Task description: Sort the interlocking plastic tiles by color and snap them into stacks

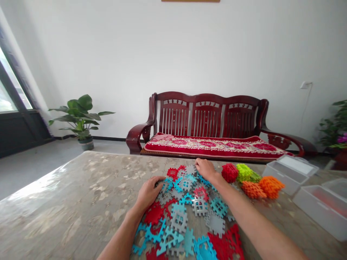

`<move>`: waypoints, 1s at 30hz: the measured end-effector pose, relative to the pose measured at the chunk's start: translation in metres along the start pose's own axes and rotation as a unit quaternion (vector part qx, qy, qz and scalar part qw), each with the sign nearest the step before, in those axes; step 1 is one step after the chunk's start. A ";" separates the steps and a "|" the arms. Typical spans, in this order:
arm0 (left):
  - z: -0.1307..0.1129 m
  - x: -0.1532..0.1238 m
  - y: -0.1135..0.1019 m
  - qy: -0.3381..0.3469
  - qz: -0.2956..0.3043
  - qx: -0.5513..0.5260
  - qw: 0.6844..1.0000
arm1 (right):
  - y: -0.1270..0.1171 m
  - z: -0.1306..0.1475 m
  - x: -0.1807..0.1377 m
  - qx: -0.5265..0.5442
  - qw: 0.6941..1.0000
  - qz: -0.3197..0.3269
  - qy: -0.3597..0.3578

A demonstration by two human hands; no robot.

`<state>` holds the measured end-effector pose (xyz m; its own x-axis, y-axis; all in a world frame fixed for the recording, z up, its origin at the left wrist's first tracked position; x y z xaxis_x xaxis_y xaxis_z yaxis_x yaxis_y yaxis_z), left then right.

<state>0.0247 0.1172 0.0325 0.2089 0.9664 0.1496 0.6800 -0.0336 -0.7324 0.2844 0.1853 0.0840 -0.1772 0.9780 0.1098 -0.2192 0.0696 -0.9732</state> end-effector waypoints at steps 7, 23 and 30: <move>0.001 0.000 0.000 0.007 -0.006 0.002 1.000 | -0.029 0.006 -0.053 0.173 0.970 -0.124 -0.118; 0.005 0.004 0.001 0.006 0.001 0.004 1.000 | -0.008 -0.029 -0.149 0.260 0.955 -0.142 -0.035; 0.005 0.004 0.001 0.001 0.006 0.005 1.000 | -0.016 0.008 -0.144 0.125 0.983 -0.130 -0.022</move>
<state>0.0230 0.1219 0.0287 0.2181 0.9655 0.1422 0.6702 -0.0423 -0.7410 0.3061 0.0415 0.0855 -0.1235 0.9240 0.3619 -0.4913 0.2599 -0.8313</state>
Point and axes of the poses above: each hand's wrist, its own x-axis towards the middle knuckle, its own y-axis out of the palm, z = x × y, the point moved 10 cm from there along x, towards the middle knuckle, and after that the axes turned 7 degrees about z, right-handed, at the moved point
